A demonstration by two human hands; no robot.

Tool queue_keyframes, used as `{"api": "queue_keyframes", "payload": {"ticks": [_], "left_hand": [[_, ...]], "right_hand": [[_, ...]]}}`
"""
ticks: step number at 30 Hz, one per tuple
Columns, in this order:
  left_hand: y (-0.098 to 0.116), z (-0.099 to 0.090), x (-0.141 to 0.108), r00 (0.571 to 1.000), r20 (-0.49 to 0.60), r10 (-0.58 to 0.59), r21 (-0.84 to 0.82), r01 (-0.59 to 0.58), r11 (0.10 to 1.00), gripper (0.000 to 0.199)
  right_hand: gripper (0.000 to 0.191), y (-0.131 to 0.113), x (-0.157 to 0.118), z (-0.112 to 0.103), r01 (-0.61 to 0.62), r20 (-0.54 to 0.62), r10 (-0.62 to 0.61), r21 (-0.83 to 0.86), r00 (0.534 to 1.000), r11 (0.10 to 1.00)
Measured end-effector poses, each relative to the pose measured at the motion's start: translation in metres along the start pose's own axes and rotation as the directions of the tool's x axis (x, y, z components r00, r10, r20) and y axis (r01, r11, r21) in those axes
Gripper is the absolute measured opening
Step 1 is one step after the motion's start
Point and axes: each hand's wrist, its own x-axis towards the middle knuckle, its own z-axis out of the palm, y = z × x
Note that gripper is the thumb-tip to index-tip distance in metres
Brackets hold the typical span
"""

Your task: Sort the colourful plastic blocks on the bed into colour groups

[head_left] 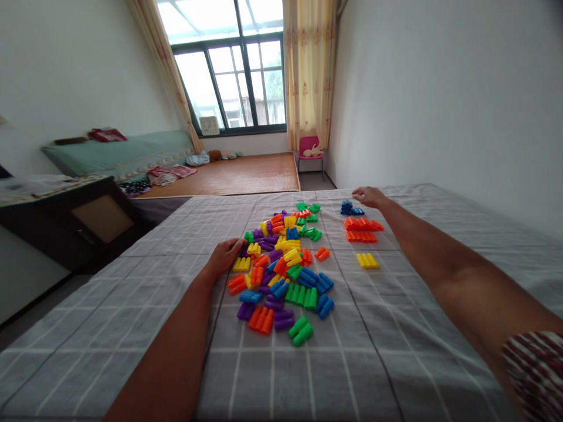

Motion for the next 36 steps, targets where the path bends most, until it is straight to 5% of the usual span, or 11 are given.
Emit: {"api": "queue_keyframes", "payload": {"ticks": [5,8,17,21,25,36], "left_hand": [[-0.001,0.0,0.001,1.0,0.003,-0.006,0.001,0.006,1.0,0.06],[-0.004,0.001,0.002,1.0,-0.003,-0.004,0.012,0.004,1.0,0.06],[-0.002,0.001,0.0,1.0,-0.005,-0.002,-0.017,0.002,1.0,0.058],[-0.002,0.001,0.001,1.0,-0.01,0.012,-0.004,-0.012,1.0,0.059],[-0.004,0.001,0.002,1.0,-0.001,0.027,0.02,-0.027,0.999,0.058],[-0.011,0.003,0.005,0.998,0.023,0.06,0.047,-0.061,0.997,0.055]], "right_hand": [[0.046,0.019,-0.011,0.011,-0.001,0.198,-0.019,0.1,0.98,0.995],[0.042,0.02,-0.017,0.018,0.012,0.212,-0.035,0.107,0.977,0.994],[0.046,0.008,-0.018,0.006,-0.022,0.103,0.01,0.117,0.995,0.993],[0.044,-0.012,-0.016,0.003,0.079,0.011,-0.082,0.181,0.997,0.98],[0.044,-0.025,-0.013,0.012,0.163,0.006,-0.164,0.069,0.987,0.984],[0.04,-0.011,-0.012,0.028,0.347,-0.093,-0.353,-0.074,0.931,0.935]]}}
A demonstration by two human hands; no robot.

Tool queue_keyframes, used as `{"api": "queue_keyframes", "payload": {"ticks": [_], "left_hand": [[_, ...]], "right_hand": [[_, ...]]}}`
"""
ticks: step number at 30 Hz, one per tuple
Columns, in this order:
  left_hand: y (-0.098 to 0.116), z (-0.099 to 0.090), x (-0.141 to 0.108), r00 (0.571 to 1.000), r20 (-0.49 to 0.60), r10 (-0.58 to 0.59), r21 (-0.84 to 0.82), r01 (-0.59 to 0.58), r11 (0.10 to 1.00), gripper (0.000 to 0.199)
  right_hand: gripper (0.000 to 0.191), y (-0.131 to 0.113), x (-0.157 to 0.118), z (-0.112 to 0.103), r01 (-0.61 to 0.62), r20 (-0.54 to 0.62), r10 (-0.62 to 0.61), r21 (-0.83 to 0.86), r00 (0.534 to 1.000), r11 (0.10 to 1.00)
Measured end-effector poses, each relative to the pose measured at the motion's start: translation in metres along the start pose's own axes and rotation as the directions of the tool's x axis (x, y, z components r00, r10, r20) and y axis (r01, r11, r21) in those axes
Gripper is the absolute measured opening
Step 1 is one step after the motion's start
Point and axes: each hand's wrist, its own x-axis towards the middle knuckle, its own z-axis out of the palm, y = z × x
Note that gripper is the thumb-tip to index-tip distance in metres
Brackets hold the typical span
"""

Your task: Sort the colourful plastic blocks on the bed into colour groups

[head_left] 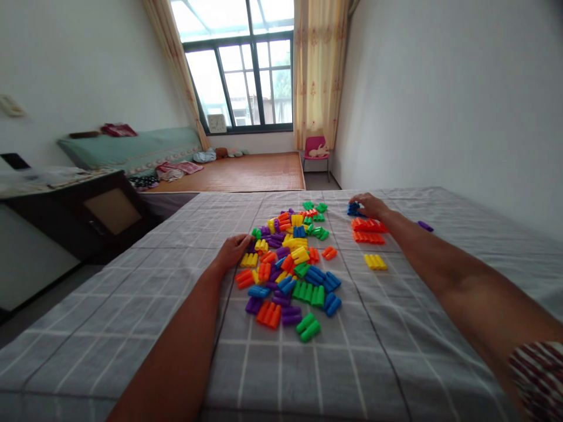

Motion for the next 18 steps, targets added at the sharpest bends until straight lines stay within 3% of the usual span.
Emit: {"api": "queue_keyframes", "payload": {"ticks": [3,6,9,12,14,18], "left_hand": [[-0.001,0.001,0.001,1.0,-0.005,-0.005,-0.001,0.005,1.0,0.055],[-0.001,0.002,0.001,1.0,-0.013,-0.01,-0.016,0.009,1.0,0.055],[0.0,0.003,0.001,1.0,-0.008,-0.019,-0.036,0.019,0.999,0.056],[0.003,0.002,0.001,1.0,-0.009,-0.016,-0.028,0.016,0.999,0.056],[0.006,0.002,-0.001,1.0,-0.015,-0.003,-0.003,0.003,1.0,0.056],[0.009,0.0,-0.004,1.0,-0.027,0.016,0.039,-0.015,0.999,0.055]], "right_hand": [[0.043,-0.002,-0.003,-0.006,-0.011,-0.019,0.011,-0.013,1.0,1.0],[0.042,-0.026,0.002,-0.021,-0.027,-0.087,0.027,0.007,0.996,1.0],[0.037,-0.081,0.012,-0.033,0.087,-0.109,-0.073,0.137,0.991,0.987],[0.037,-0.147,0.018,-0.029,0.256,0.003,-0.265,0.251,0.964,0.933],[0.035,-0.183,0.017,-0.02,0.294,0.058,-0.321,0.273,0.945,0.916],[0.029,-0.216,0.011,-0.011,0.308,0.089,-0.347,0.293,0.934,0.905]]}}
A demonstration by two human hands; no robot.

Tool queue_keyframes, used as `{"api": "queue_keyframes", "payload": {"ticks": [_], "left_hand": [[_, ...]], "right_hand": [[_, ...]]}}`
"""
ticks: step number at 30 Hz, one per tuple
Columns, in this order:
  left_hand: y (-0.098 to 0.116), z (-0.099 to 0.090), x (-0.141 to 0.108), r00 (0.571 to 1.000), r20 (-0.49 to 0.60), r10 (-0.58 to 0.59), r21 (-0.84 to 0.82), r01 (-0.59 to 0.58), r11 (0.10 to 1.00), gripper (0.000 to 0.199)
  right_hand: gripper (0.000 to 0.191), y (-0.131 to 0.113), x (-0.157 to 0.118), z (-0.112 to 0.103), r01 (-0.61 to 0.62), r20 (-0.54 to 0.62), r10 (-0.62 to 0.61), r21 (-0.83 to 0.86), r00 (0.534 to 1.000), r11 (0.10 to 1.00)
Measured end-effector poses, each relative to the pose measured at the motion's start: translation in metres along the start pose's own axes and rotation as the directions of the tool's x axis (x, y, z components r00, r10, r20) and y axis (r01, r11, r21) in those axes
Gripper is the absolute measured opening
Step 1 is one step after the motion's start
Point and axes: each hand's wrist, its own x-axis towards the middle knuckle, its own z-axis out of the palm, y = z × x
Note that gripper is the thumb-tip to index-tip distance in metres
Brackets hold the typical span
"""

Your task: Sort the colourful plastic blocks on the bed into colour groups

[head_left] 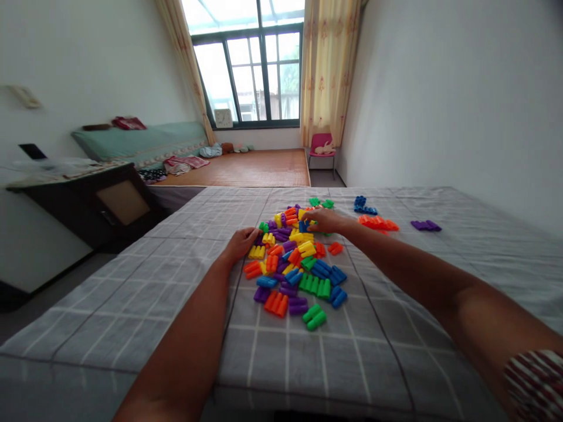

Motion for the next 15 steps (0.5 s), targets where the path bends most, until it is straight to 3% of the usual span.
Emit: {"api": "queue_keyframes", "payload": {"ticks": [4,7,11,15], "left_hand": [[-0.002,0.0,0.001,1.0,0.008,0.003,0.0,-0.003,1.0,0.056],[-0.006,0.001,0.004,1.0,0.015,0.009,0.008,-0.01,1.0,0.055],[-0.008,0.001,0.005,1.0,0.028,0.012,0.01,-0.013,1.0,0.055],[-0.006,0.0,0.003,1.0,0.018,0.017,0.012,-0.017,1.0,0.055]], "right_hand": [[0.03,0.0,-0.006,-0.017,-0.079,-0.018,0.08,0.003,0.997,0.997],[0.03,0.005,-0.015,-0.029,-0.17,-0.08,0.16,-0.127,0.984,0.977],[0.029,0.008,-0.032,-0.025,-0.195,-0.058,0.186,-0.276,0.981,0.941],[0.023,0.013,-0.038,-0.021,-0.161,0.0,0.164,-0.196,0.986,0.967]]}}
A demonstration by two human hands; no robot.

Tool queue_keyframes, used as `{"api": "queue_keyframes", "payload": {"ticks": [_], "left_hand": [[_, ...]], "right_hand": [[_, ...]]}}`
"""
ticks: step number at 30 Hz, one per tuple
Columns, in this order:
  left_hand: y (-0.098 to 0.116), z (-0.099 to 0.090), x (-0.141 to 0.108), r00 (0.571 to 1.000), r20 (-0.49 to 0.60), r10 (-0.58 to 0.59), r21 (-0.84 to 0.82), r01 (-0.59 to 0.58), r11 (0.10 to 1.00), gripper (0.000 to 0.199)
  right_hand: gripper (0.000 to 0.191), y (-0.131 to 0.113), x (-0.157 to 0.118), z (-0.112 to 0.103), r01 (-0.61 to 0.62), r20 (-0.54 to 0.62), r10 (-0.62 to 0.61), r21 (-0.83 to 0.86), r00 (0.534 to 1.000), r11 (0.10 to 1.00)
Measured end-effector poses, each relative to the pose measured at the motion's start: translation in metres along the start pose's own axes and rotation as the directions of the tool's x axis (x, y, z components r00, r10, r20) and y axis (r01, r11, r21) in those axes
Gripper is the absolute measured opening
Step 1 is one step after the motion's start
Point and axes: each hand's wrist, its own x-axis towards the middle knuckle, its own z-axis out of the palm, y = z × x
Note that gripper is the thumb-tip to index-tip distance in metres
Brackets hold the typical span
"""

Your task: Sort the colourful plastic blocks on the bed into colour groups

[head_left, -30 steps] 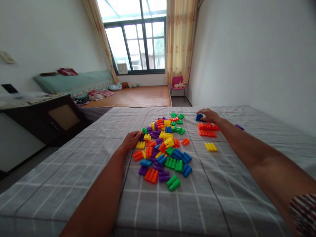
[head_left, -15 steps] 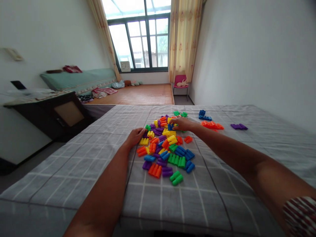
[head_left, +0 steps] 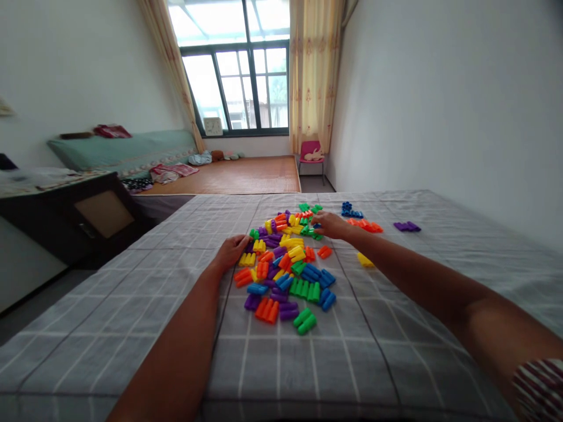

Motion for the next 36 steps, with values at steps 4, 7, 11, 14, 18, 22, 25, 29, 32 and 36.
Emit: {"api": "queue_keyframes", "payload": {"ticks": [4,7,11,14,18,22,25,29,32,36], "left_hand": [[0.005,-0.002,-0.002,1.0,-0.021,-0.009,-0.002,0.009,1.0,0.056],[0.009,-0.004,-0.003,0.999,-0.015,-0.037,-0.031,0.036,0.999,0.058],[0.013,-0.005,-0.004,0.998,-0.007,-0.069,-0.06,0.068,0.996,0.059],[0.014,-0.005,-0.004,0.996,-0.01,-0.093,-0.092,0.092,0.992,0.061],[0.015,-0.005,-0.003,0.993,-0.01,-0.114,-0.108,0.112,0.988,0.062],[0.016,-0.006,-0.004,0.992,-0.014,-0.125,-0.096,0.123,0.988,0.062],[0.016,-0.007,-0.004,0.993,-0.019,-0.116,-0.085,0.114,0.99,0.061],[0.015,-0.006,-0.003,0.992,-0.019,-0.123,-0.09,0.121,0.989,0.061],[0.015,-0.006,-0.003,0.991,-0.013,-0.131,-0.102,0.129,0.986,0.062],[0.014,-0.005,-0.004,0.991,-0.003,-0.131,-0.117,0.13,0.985,0.062]], "right_hand": [[0.024,0.045,0.006,-0.017,-0.161,-0.102,0.181,0.177,0.978,0.971],[0.024,0.104,0.004,-0.032,-0.394,-0.194,0.425,0.179,0.884,0.901],[0.032,0.17,-0.011,-0.034,-0.64,-0.027,0.659,0.207,0.752,0.74],[0.05,0.192,-0.024,-0.025,-0.695,0.255,0.647,0.294,0.719,0.656],[0.059,0.197,-0.031,-0.008,-0.617,0.316,0.534,0.308,0.784,0.724],[0.053,0.202,-0.034,0.003,-0.561,0.246,0.508,0.258,0.825,0.786],[0.048,0.21,-0.037,-0.001,-0.627,0.248,0.582,0.186,0.775,0.756],[0.053,0.212,-0.032,-0.009,-0.654,0.178,0.63,0.182,0.756,0.734],[0.053,0.202,-0.015,-0.008,-0.576,0.071,0.581,0.276,0.811,0.769],[0.043,0.19,0.012,0.002,-0.563,0.036,0.568,0.199,0.822,0.802]]}}
